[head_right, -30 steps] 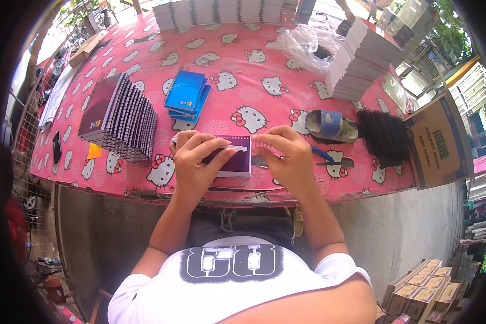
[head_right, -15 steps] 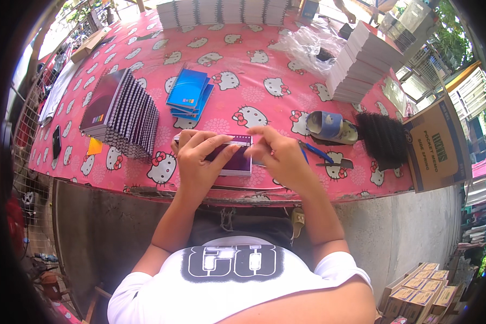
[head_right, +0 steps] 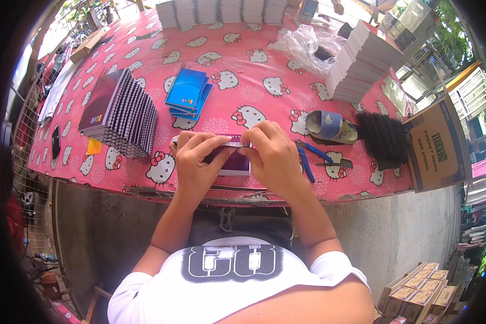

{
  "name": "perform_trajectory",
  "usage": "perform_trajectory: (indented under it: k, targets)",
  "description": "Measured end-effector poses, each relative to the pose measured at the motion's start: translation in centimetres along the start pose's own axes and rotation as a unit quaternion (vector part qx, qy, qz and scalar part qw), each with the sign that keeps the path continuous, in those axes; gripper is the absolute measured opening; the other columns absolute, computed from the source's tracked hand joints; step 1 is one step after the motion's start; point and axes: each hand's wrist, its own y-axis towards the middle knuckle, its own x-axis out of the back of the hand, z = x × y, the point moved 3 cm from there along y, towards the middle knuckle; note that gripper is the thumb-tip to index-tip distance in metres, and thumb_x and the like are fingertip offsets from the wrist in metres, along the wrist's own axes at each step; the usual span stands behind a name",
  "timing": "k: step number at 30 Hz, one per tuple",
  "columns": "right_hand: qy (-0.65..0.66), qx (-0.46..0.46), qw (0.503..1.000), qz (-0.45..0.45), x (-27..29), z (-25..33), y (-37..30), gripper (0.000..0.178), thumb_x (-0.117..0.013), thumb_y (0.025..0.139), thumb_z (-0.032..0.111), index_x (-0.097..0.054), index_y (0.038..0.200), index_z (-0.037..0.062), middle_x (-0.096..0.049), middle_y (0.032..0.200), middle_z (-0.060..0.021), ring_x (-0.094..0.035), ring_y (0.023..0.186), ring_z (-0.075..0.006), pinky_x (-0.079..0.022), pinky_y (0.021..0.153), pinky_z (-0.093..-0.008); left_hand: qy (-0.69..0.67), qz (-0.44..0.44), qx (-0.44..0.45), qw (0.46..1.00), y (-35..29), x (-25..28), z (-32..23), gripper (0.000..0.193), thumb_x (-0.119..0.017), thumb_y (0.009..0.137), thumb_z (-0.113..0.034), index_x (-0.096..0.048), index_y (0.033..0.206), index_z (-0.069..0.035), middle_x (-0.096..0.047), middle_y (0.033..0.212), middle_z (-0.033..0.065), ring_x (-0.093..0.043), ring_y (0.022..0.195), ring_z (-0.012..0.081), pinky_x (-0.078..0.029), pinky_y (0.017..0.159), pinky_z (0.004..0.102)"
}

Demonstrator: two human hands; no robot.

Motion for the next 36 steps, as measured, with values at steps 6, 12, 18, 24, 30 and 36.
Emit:
perform_trajectory:
  k: [6,12,18,24,30,36]
  targets:
    - [0.047,-0.083,0.994,0.051,0.3,0.6,0.2,0.022,-0.070,0.082,0.020,-0.062,0.097,0.0058,-0.059,0.089,-0.0099,-0.061,0.084,-0.0303,-0.049,0.065,-0.0384,0.005,-0.011,0.002,1.000,-0.4,-0.3,0.4,0.017,-0.079,0.070,-0.021,-0.073,0.085,-0.018,-0.065,0.079,-0.0063,-0.054,0.083,0.0144,-0.028,0.085,0.0375]
    - [0.022,-0.041,0.998,0.035,0.5,1.0,0.1,0.024,-0.072,0.079,0.018,-0.061,0.097,0.0057,-0.058,0.088,-0.0093,-0.061,0.079,-0.0289,-0.048,0.061,-0.0387,0.005,-0.015,-0.002,1.000,-0.6,-0.3,0.0,0.016,-0.077,0.071,-0.022,-0.073,0.086,-0.019,-0.064,0.080,-0.0066,-0.054,0.085,0.0150,-0.028,0.086,0.0384]
    - [-0.022,-0.041,0.998,-0.030,-1.1,1.3,-0.1,0.010,-0.069,0.077,0.009,-0.062,0.081,0.0041,-0.058,0.079,-0.0096,-0.060,0.075,-0.0284,-0.047,0.062,-0.0399,0.001,-0.021,-0.002,1.000,-0.4,-0.5,0.2,0.015,-0.078,0.071,-0.023,-0.073,0.085,-0.019,-0.064,0.079,-0.0062,-0.054,0.083,0.0152,-0.029,0.086,0.0374]
    - [-0.068,-0.055,0.996,-0.020,3.8,-6.6,-1.0,0.015,-0.067,0.078,0.007,-0.066,0.092,0.0034,-0.066,0.095,-0.0112,-0.063,0.087,-0.0319,-0.050,0.075,-0.0411,-0.019,-0.004,-0.013,1.000,-0.4,0.3,0.5,0.019,-0.081,0.068,-0.021,-0.075,0.086,-0.019,-0.066,0.079,-0.0060,-0.054,0.080,0.0142,-0.030,0.084,0.0347]
    - [-0.165,-0.361,0.907,0.139,10.4,-22.4,-7.8,0.054,-0.079,0.068,0.022,-0.062,0.118,0.0091,-0.068,0.103,-0.0114,-0.065,0.096,-0.0313,-0.050,0.083,-0.0411,-0.075,0.011,-0.045,0.996,1.2,0.1,0.0,0.028,-0.081,0.068,-0.020,-0.073,0.095,-0.018,-0.067,0.080,-0.0057,-0.055,0.081,0.0154,-0.032,0.086,0.0360]
    - [-0.261,-0.358,0.883,0.152,10.6,-23.4,-7.9,0.049,-0.080,0.066,0.020,-0.062,0.110,0.0079,-0.069,0.094,-0.0150,-0.066,0.091,-0.0323,-0.051,0.078,-0.0419,-0.051,0.015,-0.026,0.998,0.7,-1.2,0.4,0.030,-0.084,0.063,-0.025,-0.069,0.086,-0.014,-0.065,0.080,-0.0015,-0.058,0.090,0.0198,-0.034,0.088,0.0386]
